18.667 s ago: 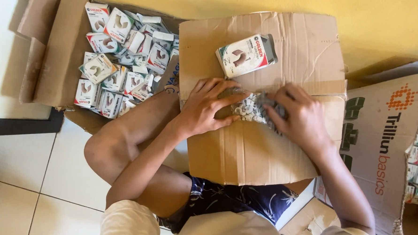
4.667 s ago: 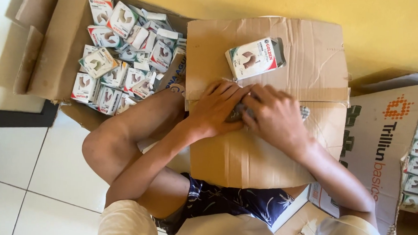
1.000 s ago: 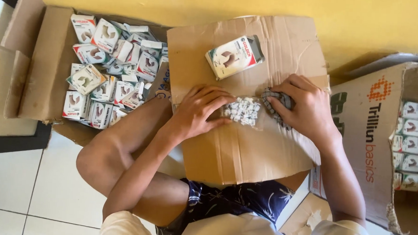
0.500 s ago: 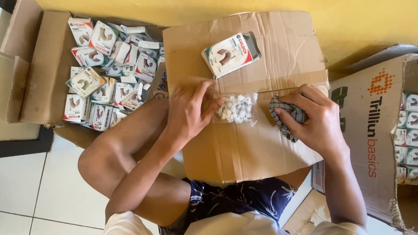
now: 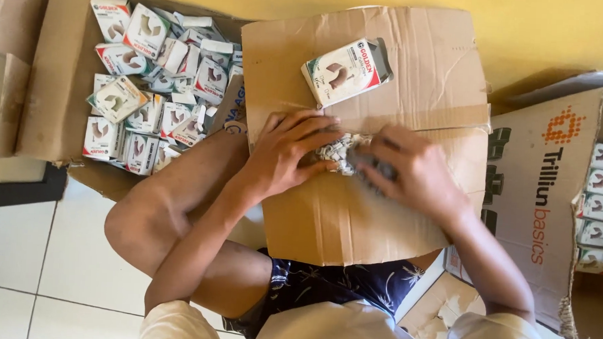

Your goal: Packing small bags of hardware into individual cardboard boxes for retail or shipping.

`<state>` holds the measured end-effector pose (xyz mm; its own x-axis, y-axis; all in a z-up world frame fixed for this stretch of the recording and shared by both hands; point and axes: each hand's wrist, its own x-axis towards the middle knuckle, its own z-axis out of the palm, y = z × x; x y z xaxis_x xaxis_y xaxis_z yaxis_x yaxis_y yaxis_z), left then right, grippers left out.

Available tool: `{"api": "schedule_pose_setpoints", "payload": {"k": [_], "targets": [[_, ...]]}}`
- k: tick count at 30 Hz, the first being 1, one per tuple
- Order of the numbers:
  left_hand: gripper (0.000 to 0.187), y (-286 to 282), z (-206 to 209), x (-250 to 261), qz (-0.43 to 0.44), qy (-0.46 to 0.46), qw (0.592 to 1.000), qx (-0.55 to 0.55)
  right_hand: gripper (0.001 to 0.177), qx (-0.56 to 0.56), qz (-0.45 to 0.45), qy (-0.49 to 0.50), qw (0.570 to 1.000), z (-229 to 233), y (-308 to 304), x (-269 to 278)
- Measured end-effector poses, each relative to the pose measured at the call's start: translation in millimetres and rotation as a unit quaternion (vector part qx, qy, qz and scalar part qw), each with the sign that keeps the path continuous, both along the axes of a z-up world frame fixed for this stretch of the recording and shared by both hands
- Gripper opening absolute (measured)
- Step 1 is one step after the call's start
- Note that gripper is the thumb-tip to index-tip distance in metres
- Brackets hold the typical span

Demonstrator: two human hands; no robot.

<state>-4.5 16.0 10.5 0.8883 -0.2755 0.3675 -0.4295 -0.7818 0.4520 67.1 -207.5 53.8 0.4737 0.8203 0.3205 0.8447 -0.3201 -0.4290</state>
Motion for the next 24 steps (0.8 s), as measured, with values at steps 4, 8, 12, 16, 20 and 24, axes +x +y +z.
{"api": "schedule_pose_setpoints", "payload": {"k": [4, 8, 12, 16, 20, 24], "targets": [[0.039, 7, 10, 5, -0.037, 0.038, 0.998, -0.033, 0.012, -0.012, 0.064, -0.003, 0.998, 5, 6, -16], [0.043, 8, 0, 4, -0.029, 0.026, 0.999, 0.005, 0.014, -0.002, 0.058, 0.017, 0.998, -9, 0, 2], [0.045, 7, -2, 4, -0.017, 0.033, 0.999, 0.001, 0.016, 0.001, -0.006, -0.040, 0.999, -25, -6, 35], [0.045, 8, 1, 6, -0.013, 0.026, 1.000, 0.007, 0.019, -0.009, -0.008, -0.049, 0.999, -19, -2, 16], [0.045, 7, 0, 4, -0.023, 0.041, 0.999, 0.005, 0.015, -0.027, 0.038, -0.063, 0.997, -3, 6, -4], [0.047, 6, -5, 5, -0.011, 0.025, 0.999, 0.025, 0.019, -0.033, -0.007, -0.087, 0.996, -12, 10, 20]]}}
